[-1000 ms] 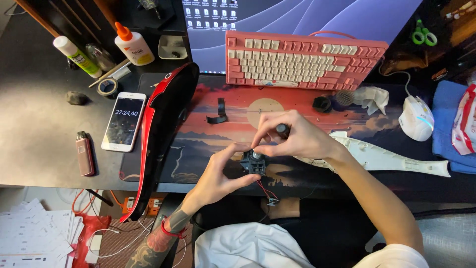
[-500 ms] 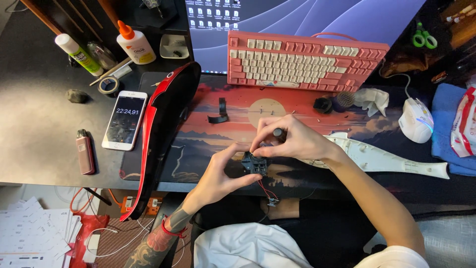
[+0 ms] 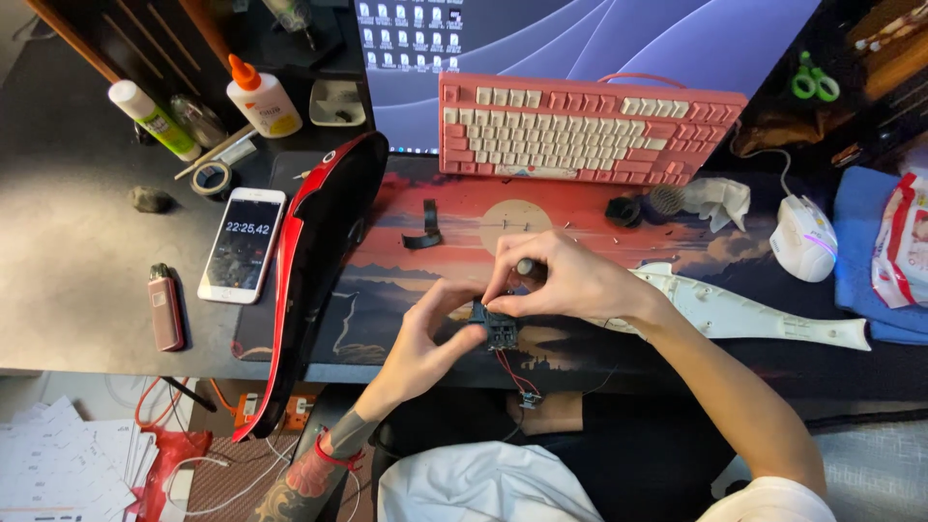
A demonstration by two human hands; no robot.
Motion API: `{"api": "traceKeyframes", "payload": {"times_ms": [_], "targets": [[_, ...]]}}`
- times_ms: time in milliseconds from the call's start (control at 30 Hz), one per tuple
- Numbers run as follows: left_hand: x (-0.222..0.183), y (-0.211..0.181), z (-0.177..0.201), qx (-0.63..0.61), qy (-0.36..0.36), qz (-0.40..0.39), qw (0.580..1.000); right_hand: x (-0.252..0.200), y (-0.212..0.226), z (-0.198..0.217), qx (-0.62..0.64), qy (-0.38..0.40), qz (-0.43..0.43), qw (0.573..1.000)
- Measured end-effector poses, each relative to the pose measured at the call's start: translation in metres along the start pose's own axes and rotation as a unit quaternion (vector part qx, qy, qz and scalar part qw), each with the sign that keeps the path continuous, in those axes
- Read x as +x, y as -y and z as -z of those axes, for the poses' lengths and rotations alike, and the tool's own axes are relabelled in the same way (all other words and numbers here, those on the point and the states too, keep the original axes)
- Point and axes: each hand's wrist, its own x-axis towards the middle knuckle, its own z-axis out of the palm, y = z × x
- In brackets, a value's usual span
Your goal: Repairing a small electronic device by manipulating internal components and using a screwdriver
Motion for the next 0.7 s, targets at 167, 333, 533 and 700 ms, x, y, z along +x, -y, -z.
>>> {"api": "traceKeyframes", "payload": {"times_ms": [167, 333, 533, 700], "targets": [[0.006, -0.005, -0.013, -0.079, -0.093, 0.044, 0.992, 0.000, -0.005, 0.000, -0.024, 0.012, 0.007, 1.000], [0.008, -0.001, -0.015, -0.081, -0.116, 0.031, 0.989, 0.001, 0.000, 0.003, -0.020, 0.013, 0.009, 1.000], [0.009, 0.004, -0.015, -0.072, -0.129, 0.009, 0.989, 0.000, -0.003, 0.003, -0.006, 0.013, 0.024, 1.000], [0.009, -0.002, -0.014, -0.059, -0.133, -0.001, 0.989, -0.002, 0.006, 0.004, -0.022, 0.017, 0.006, 1.000]]}}
